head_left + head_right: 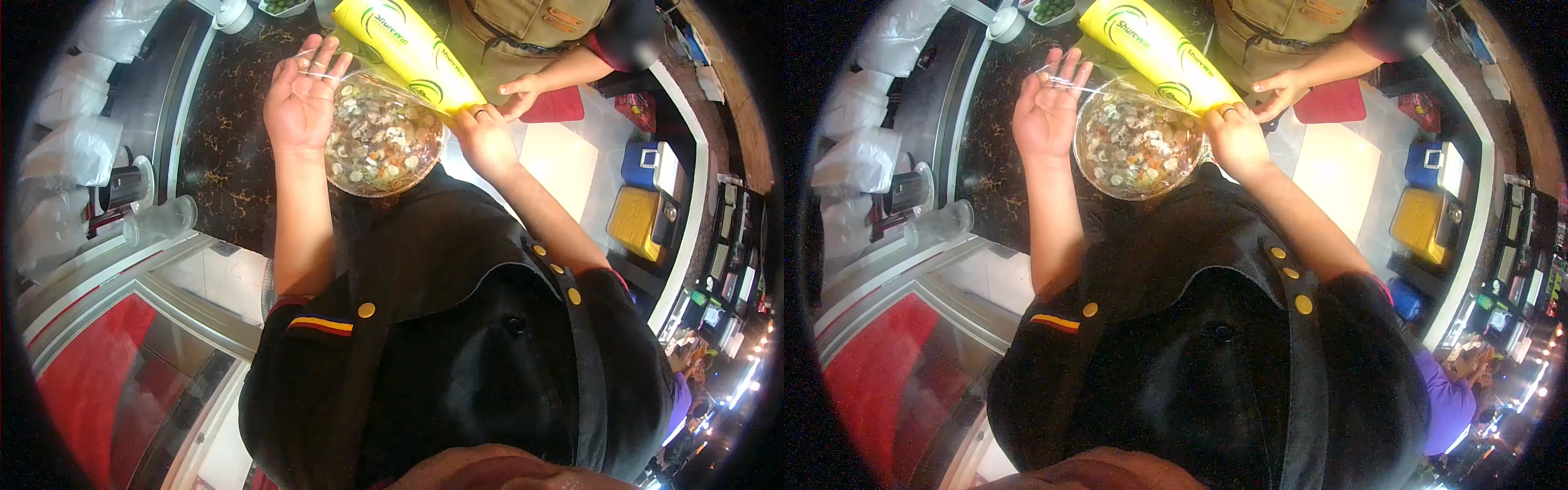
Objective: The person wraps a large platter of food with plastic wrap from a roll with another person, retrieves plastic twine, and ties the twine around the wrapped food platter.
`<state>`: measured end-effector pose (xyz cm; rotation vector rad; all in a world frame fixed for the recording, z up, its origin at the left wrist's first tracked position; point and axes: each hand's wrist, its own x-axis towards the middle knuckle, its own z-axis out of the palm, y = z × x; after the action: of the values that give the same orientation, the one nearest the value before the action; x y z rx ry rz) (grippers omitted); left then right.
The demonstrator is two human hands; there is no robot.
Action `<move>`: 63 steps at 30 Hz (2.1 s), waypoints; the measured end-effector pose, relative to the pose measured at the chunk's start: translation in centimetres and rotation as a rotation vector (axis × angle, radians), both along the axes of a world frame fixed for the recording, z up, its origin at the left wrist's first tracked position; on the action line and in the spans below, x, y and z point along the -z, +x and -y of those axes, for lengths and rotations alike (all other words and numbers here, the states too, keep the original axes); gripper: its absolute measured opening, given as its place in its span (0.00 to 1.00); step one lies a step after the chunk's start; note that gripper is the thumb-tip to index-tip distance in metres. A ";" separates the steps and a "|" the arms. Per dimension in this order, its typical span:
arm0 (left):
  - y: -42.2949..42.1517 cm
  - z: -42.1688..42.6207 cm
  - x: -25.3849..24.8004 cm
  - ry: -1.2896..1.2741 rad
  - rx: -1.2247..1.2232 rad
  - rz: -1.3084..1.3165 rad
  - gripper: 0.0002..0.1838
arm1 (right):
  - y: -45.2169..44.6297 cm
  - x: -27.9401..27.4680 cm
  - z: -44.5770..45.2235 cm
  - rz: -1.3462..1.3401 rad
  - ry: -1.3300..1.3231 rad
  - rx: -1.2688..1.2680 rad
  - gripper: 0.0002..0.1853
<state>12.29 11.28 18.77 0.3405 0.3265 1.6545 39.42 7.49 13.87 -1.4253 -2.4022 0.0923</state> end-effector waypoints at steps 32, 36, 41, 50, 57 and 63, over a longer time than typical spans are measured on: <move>-3.4 1.4 1.8 -0.074 0.074 -0.090 0.10 | -1.3 -1.8 3.8 -0.099 -0.718 -0.282 0.11; -5.9 1.3 -2.0 0.018 0.051 -0.212 0.10 | -5.7 -7.3 3.5 -0.136 -0.757 -0.311 0.10; -5.0 -0.7 -8.6 0.061 -0.082 -0.643 0.09 | -7.5 -9.6 2.9 -0.227 -0.671 -0.243 0.11; -1.2 -8.4 -6.6 -0.122 0.002 -0.492 0.05 | -5.7 -7.7 0.5 -0.193 -0.627 0.052 0.13; 1.1 -12.6 -11.2 0.034 0.134 -0.646 0.06 | -7.6 -8.9 0.2 -0.301 -0.599 0.063 0.13; 1.9 -12.7 -16.7 0.259 0.259 -0.801 0.09 | -9.5 -10.2 -0.3 -0.426 -0.544 -0.053 0.11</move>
<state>14.20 23.93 35.50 1.1975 0.6302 1.2426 29.92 7.79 24.04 -1.3659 -2.1321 1.0198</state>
